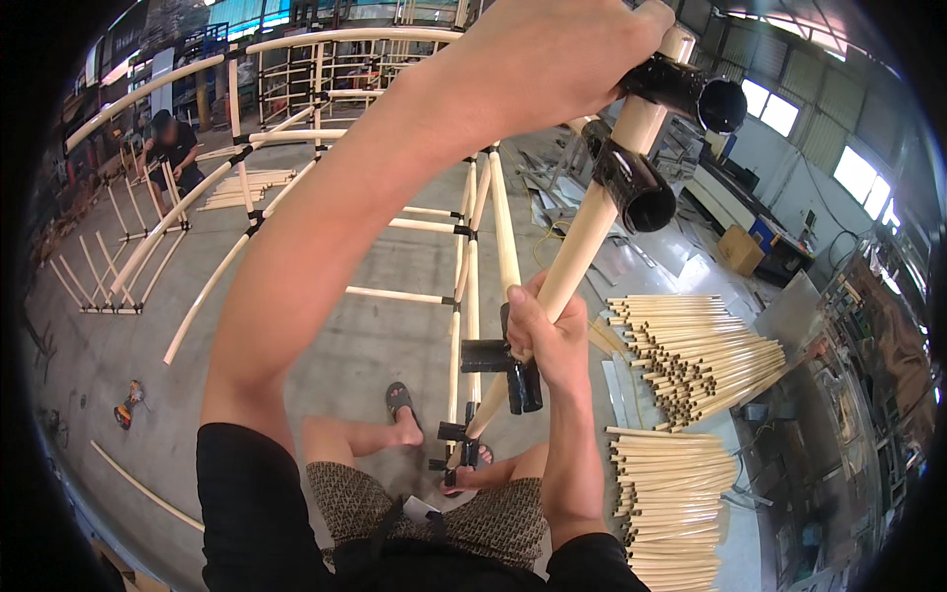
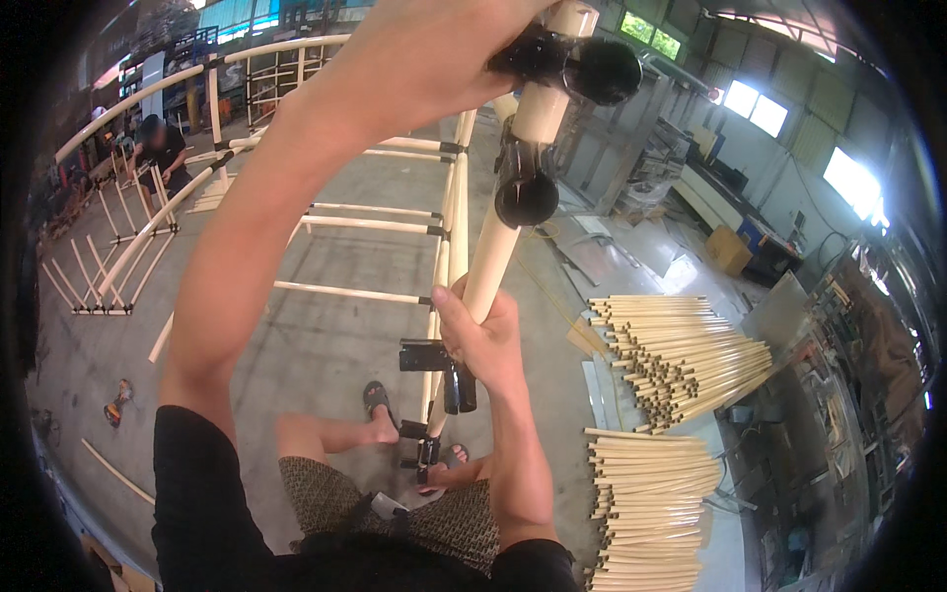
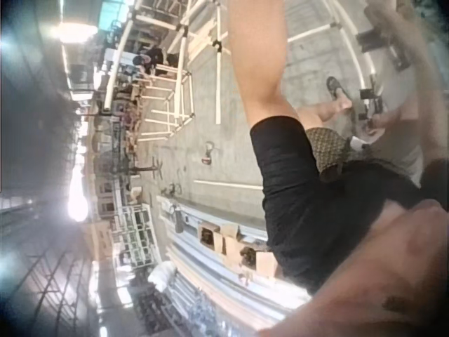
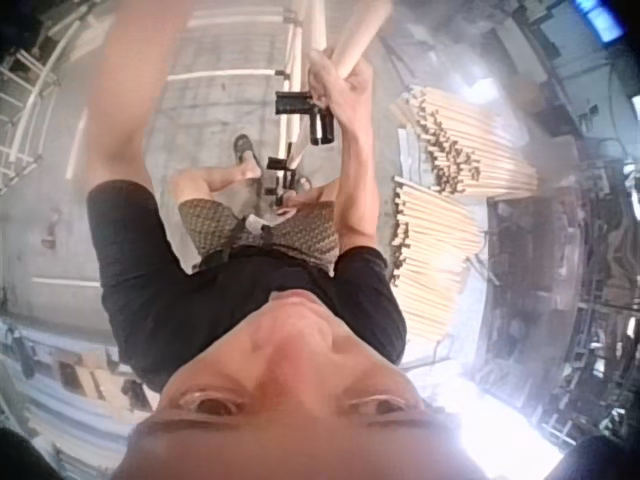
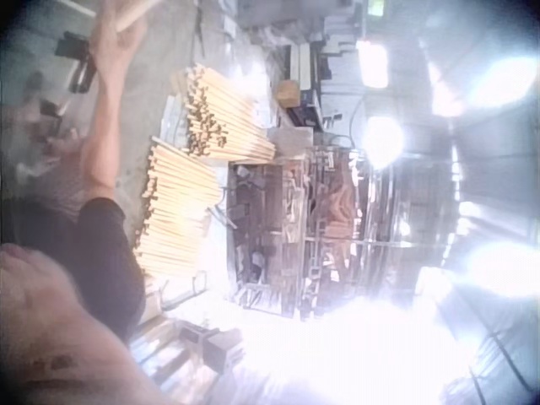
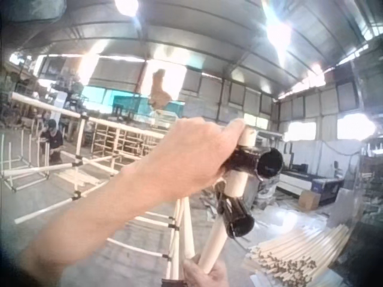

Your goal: The person fits black plastic connectors onto beige pipes to build a frame and then uses a power drill to fasten screws into the joints.

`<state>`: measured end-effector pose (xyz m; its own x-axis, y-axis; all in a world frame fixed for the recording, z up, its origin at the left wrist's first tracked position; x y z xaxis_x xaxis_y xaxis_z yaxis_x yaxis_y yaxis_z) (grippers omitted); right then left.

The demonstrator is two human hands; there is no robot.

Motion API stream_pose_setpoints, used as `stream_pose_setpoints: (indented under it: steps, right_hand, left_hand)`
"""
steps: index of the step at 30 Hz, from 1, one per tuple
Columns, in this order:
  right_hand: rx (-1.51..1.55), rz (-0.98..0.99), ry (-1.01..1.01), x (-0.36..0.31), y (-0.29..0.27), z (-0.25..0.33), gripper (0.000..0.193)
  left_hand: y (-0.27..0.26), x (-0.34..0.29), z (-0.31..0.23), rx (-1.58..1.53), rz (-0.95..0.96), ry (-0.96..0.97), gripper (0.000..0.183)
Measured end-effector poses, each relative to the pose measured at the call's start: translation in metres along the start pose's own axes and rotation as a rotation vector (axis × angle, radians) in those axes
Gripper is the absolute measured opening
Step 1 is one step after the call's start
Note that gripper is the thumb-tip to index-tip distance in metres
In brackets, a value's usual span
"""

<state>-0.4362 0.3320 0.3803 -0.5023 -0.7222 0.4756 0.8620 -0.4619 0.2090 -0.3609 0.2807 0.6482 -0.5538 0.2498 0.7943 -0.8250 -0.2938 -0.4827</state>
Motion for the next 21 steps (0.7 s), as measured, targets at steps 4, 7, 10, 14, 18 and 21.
stream_pose_setpoints:
  steps: [4,7,10,14,18,21]
  right_hand:
    - [-0.047,0.018,0.054,0.002,0.004,-0.006,0.032]
    - [-0.032,0.008,0.075,0.0,0.001,-0.012,0.032]
    - [-0.002,0.033,0.09,0.001,0.0,-0.011,0.031]
    - [-0.031,0.09,0.108,0.001,0.002,-0.014,0.028]
    - [-0.7,-0.171,-0.4,-0.012,0.001,0.063,0.051]
    - [-0.824,-0.377,-0.998,-0.034,0.011,0.179,0.061]
  left_hand:
    - [-0.006,-0.011,0.009,-0.157,-0.074,0.035,0.031]
    - [-0.005,-0.008,0.012,-0.204,-0.023,-0.017,0.04]
    - [-0.017,-0.016,0.007,-0.332,-0.27,0.025,0.045]
    - [0.014,-0.038,0.062,-0.604,-0.397,-0.041,0.05]
    - [0.108,-0.028,0.083,-0.691,-0.194,-0.089,0.05]
    - [0.146,0.009,0.085,-0.891,-0.321,-0.097,0.039]
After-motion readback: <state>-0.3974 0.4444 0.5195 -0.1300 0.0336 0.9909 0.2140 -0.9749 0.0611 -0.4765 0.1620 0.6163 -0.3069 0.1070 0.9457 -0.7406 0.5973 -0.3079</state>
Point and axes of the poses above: each hand's wrist, its own x-axis towards the middle knuckle, its own y-axis out of the palm, z = x × y, the point moved 6 cm from there along x, towards the middle knuckle, and after that the axes turned 2 degrees about -y, right-handed, at the moved point
